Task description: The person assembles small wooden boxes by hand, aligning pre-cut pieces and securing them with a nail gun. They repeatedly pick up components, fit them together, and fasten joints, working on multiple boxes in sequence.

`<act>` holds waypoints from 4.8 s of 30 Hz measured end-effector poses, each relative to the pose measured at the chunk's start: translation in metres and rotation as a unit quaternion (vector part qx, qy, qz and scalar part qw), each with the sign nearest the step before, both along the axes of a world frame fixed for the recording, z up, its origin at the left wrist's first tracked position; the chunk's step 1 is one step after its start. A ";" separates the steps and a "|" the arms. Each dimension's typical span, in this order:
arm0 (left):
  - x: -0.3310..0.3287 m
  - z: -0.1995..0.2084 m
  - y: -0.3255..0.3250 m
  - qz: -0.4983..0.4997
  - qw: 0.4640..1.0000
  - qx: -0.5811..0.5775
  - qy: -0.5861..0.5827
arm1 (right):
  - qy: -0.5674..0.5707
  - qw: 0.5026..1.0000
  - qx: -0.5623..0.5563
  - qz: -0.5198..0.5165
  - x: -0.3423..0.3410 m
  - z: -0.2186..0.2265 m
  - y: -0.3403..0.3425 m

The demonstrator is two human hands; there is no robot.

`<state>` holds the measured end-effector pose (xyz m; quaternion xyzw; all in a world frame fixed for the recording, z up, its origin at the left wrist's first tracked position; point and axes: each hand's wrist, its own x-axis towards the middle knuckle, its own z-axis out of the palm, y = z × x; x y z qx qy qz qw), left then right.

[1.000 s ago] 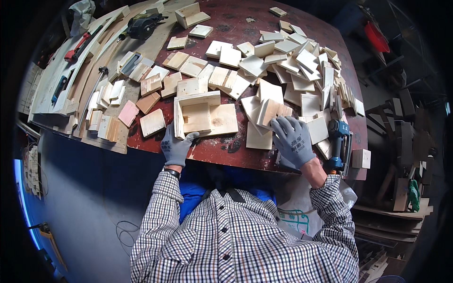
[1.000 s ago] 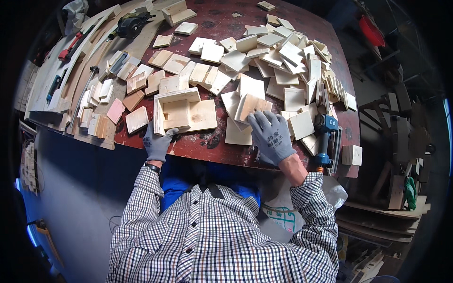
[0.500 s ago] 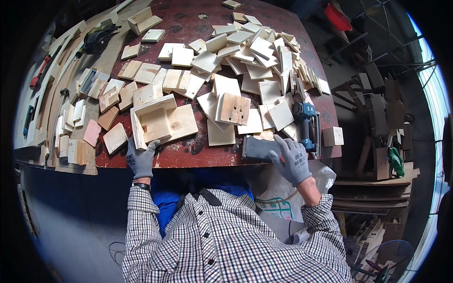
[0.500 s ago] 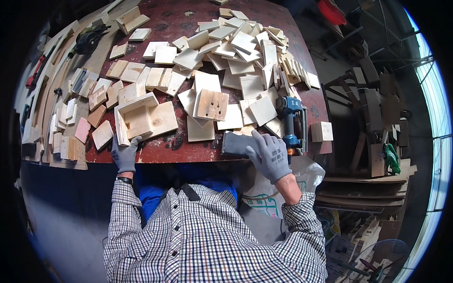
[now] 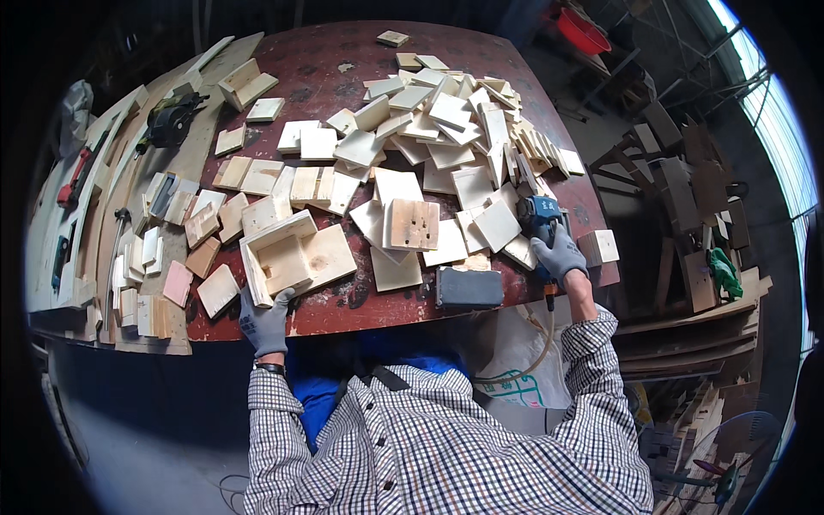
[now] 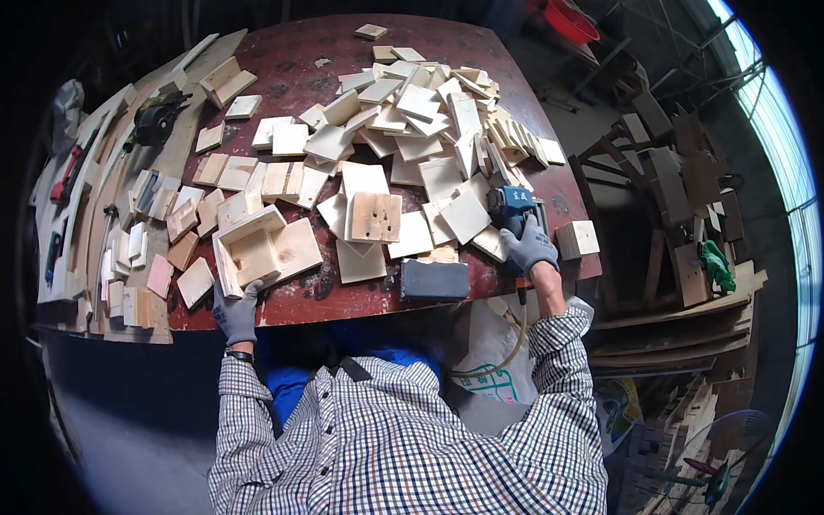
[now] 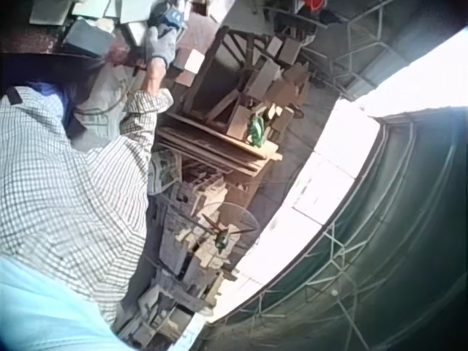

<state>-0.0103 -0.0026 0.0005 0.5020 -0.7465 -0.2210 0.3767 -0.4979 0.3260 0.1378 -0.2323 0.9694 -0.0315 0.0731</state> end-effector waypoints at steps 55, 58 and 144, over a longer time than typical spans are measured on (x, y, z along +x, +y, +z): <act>-0.005 0.003 0.005 -0.026 0.999 -0.033 -0.006 | -0.379 0.856 -0.140 0.322 0.279 0.035 -0.257; -0.007 -0.001 0.004 -0.015 0.998 -0.053 0.010 | -0.373 0.862 -0.128 0.319 0.281 0.039 -0.260; -0.048 0.085 0.085 -0.248 0.906 -0.322 -0.117 | -0.228 0.897 -0.378 -0.017 0.246 0.035 0.079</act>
